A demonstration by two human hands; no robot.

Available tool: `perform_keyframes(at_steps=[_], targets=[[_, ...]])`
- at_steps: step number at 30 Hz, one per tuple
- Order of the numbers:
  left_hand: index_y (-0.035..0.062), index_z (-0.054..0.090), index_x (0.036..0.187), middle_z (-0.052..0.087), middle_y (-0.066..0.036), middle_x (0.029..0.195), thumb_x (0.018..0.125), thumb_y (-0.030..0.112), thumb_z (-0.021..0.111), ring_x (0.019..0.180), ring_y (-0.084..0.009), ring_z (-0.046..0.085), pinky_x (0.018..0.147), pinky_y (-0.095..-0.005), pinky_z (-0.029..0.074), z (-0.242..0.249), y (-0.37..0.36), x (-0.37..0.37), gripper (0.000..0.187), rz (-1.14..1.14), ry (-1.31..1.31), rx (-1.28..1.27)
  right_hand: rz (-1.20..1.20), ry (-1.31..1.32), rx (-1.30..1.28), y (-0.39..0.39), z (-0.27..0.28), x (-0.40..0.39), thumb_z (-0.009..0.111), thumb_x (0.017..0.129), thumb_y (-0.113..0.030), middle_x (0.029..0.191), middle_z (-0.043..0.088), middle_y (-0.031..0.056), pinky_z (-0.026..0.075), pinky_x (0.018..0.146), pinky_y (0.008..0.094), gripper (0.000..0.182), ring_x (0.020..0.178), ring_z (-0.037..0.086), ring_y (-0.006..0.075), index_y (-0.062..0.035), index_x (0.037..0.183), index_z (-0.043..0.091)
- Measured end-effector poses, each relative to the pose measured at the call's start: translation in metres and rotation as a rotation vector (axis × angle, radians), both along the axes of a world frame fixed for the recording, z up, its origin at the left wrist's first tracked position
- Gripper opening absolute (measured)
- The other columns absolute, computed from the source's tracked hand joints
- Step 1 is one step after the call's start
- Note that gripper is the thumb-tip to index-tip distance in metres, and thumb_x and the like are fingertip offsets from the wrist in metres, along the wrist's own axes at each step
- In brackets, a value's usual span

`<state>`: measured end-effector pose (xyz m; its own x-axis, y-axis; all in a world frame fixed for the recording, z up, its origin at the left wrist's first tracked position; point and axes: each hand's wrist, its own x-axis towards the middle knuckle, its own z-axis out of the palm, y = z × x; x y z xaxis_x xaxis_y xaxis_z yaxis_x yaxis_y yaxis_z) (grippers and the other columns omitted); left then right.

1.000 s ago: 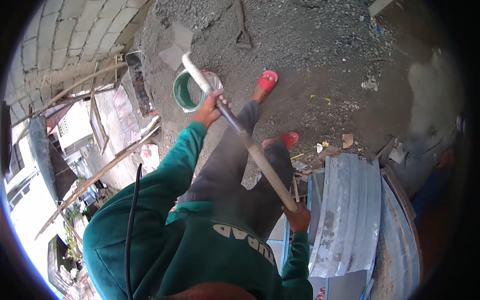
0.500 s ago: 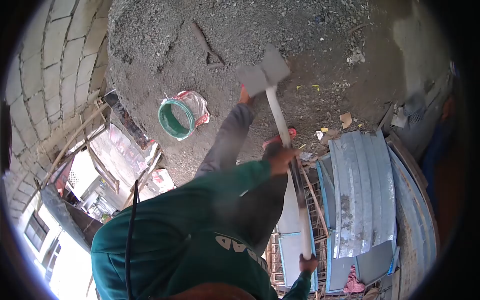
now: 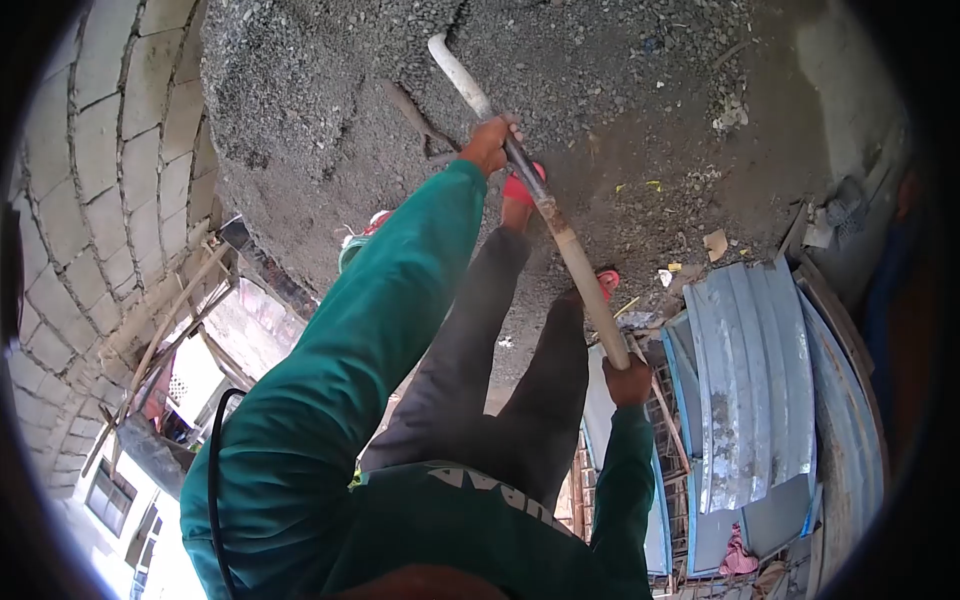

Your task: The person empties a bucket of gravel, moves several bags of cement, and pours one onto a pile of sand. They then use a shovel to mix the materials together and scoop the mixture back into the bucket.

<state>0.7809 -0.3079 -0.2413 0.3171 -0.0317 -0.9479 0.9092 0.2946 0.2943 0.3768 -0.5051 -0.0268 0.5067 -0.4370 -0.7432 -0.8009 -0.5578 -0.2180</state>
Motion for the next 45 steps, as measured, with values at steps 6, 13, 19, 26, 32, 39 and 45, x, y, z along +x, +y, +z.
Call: perform_keyframes(at_steps=[6,13,19,26,32,39,45], targets=[[0.007,0.056,0.082,0.052,-0.003,0.062,0.087,0.012,0.058,0.052,-0.0168,0.053,0.045,-0.0337,0.045,0.049,-0.003,-0.036,0.007,0.136,-0.033,-0.114,0.019,-0.104,-0.024,-0.029,0.013,-0.019,0.077,0.066,-0.025,0.071,0.064,0.0218,0.052,0.063,0.0445,0.03,0.068,0.065,0.0384,-0.0001,0.08,0.066],[0.0106,0.048,0.069,0.048,-0.006,0.057,0.088,0.017,0.057,0.056,-0.0216,0.053,0.053,-0.0381,0.049,0.101,0.062,-0.106,0.022,0.228,0.039,-0.078,0.195,-0.086,0.027,-0.051,0.029,-0.057,0.079,0.062,-0.029,0.07,0.065,0.0195,0.052,0.063,0.0457,0.033,0.066,0.064,0.0378,-0.0023,0.075,0.064],[0.0088,0.049,0.075,0.049,-0.006,0.062,0.087,0.015,0.058,0.057,-0.0211,0.054,0.054,-0.0351,0.048,0.16,0.142,-0.212,0.017,0.442,0.079,0.196,0.345,0.003,0.26,-0.055,0.047,-0.069,0.082,0.06,-0.025,0.08,0.067,0.0192,0.052,0.065,0.0438,0.036,0.072,0.066,0.0366,-0.0026,0.085,0.068],[0.0024,0.052,0.09,0.05,-0.006,0.066,0.084,0.006,0.06,0.053,-0.0209,0.052,0.049,-0.0361,0.047,0.16,0.174,-0.323,0.011,0.648,0.23,0.597,0.335,0.63,0.629,-0.098,0.022,-0.088,0.084,0.061,-0.029,0.062,0.062,0.0105,0.049,0.052,0.0379,0.039,0.052,0.06,0.0212,0.0006,0.077,0.065],[-0.0054,0.058,0.1,0.059,-0.014,0.081,0.078,0.008,0.066,0.061,-0.0259,0.06,0.052,-0.0391,0.051,0.091,0.199,-0.403,0.027,0.043,0.383,0.615,-0.074,1.122,1.142,-0.118,0.034,-0.047,0.076,0.073,-0.036,0.056,0.051,0.0049,0.034,0.037,0.0283,0.039,0.039,0.043,0.0137,-0.0031,0.086,0.059],[-0.0024,0.058,0.094,0.058,-0.014,0.077,0.082,0.009,0.062,0.065,-0.0252,0.062,0.052,-0.0398,0.052,0.184,0.175,-0.394,0.016,0.477,0.173,0.494,-0.121,0.916,1.003,-0.146,0.055,-0.08,0.078,0.073,-0.023,0.059,0.053,0.0063,0.035,0.04,0.0286,0.032,0.043,0.047,0.0144,0.0002,0.086,0.06],[0.008,0.05,0.082,0.05,-0.005,0.065,0.087,0.014,0.058,0.057,-0.021,0.055,0.053,-0.0406,0.05,0.187,0.137,-0.287,0.011,0.575,-0.174,0.059,0.143,0.086,0.578,-0.099,0.063,-0.162,0.082,0.066,-0.026,0.06,0.06,0.0094,0.046,0.051,0.035,0.033,0.051,0.056,0.0219,-0.0004,0.081,0.066]])
